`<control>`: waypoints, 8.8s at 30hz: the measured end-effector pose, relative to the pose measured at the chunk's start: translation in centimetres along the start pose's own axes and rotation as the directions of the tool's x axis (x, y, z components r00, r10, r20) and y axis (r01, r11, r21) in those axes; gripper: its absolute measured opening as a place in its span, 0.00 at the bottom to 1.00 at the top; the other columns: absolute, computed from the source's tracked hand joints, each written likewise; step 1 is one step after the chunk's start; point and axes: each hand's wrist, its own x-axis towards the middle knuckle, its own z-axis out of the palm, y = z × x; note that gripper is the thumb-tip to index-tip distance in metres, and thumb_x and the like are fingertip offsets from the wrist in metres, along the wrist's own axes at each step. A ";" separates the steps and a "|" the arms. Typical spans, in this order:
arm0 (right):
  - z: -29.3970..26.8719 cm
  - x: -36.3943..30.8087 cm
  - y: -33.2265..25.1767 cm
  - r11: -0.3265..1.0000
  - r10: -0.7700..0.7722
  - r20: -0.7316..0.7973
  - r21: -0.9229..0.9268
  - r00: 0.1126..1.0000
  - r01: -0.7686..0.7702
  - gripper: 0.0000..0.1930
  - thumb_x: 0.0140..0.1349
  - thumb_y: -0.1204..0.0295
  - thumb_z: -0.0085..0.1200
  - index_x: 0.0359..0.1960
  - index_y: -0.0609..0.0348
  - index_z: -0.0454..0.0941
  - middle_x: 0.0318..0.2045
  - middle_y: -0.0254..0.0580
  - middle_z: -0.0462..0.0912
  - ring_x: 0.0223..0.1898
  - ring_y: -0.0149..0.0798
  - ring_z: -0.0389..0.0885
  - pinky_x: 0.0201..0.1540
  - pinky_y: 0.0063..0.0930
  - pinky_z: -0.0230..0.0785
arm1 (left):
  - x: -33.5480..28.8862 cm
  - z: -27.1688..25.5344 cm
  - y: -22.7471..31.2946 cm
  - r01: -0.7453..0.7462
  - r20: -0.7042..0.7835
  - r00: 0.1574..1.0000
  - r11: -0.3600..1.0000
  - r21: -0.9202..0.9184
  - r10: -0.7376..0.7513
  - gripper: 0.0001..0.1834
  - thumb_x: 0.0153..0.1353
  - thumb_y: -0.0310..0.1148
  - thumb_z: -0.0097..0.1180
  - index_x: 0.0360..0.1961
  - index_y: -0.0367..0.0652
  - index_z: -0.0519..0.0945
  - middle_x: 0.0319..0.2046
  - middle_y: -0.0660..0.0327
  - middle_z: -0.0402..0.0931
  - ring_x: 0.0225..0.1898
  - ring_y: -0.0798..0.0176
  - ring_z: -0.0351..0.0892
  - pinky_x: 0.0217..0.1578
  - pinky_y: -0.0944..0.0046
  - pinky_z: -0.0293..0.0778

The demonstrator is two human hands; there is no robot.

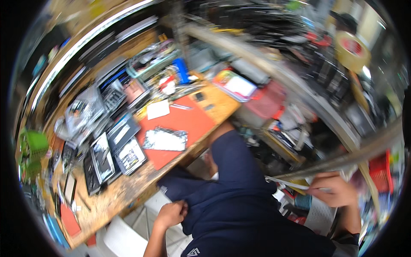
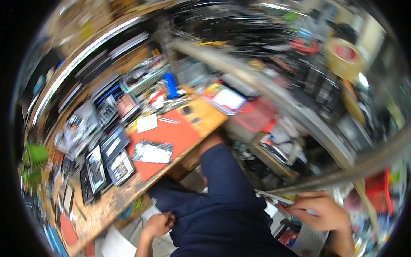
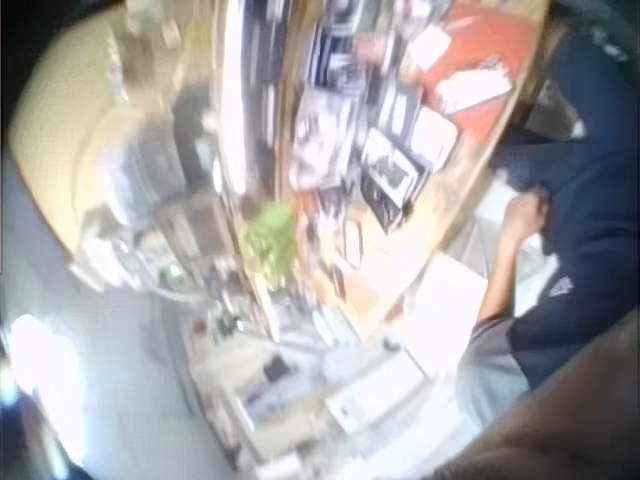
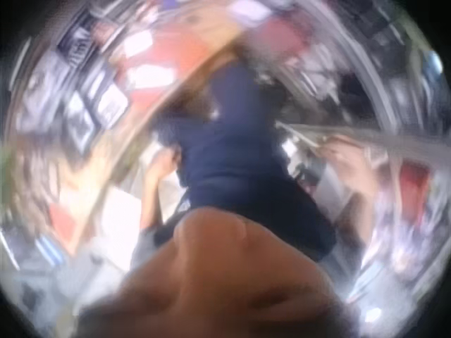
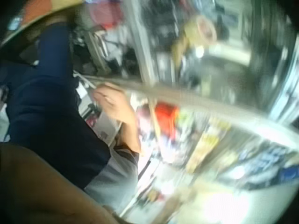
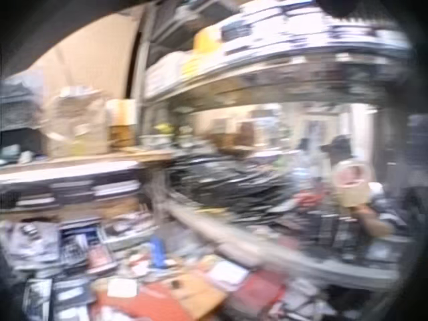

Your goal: The person sorts through multiple sealed plastic bags containing electronic components, then picks up a smartphone and a battery, holding them together to compare fit. The person does not open the phone or install the battery during the clip.

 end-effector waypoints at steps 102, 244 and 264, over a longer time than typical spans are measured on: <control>13.9 35.3 -8.9 0.819 -0.453 0.842 0.263 0.293 0.510 0.20 0.70 0.51 0.58 0.44 0.57 0.85 0.35 0.44 0.88 0.37 0.44 0.88 0.42 0.39 0.78 | 4.6 -3.5 1.3 -0.207 -0.149 0.977 0.831 -0.516 0.150 0.18 0.67 0.40 0.61 0.51 0.39 0.82 0.51 0.49 0.82 0.57 0.48 0.80 0.59 0.52 0.73; 19.8 57.1 -7.8 0.438 -0.777 -0.059 0.666 0.627 0.604 0.34 0.61 0.79 0.58 0.70 0.65 0.64 0.37 0.36 0.79 0.36 0.28 0.76 0.42 0.24 0.71 | 19.5 -24.4 -4.1 -0.737 -0.822 0.130 0.501 -0.454 -0.554 0.21 0.79 0.37 0.49 0.58 0.27 0.77 0.48 0.58 0.83 0.47 0.72 0.78 0.52 0.70 0.74; 19.8 55.7 -8.9 0.434 -0.727 -0.144 0.661 0.671 0.612 0.32 0.56 0.78 0.59 0.65 0.63 0.66 0.36 0.35 0.82 0.35 0.29 0.80 0.38 0.25 0.72 | 19.9 -23.9 -4.0 -0.725 -0.844 0.087 0.547 -0.418 -0.528 0.16 0.76 0.36 0.54 0.38 0.34 0.85 0.34 0.71 0.78 0.35 0.80 0.67 0.37 0.75 0.65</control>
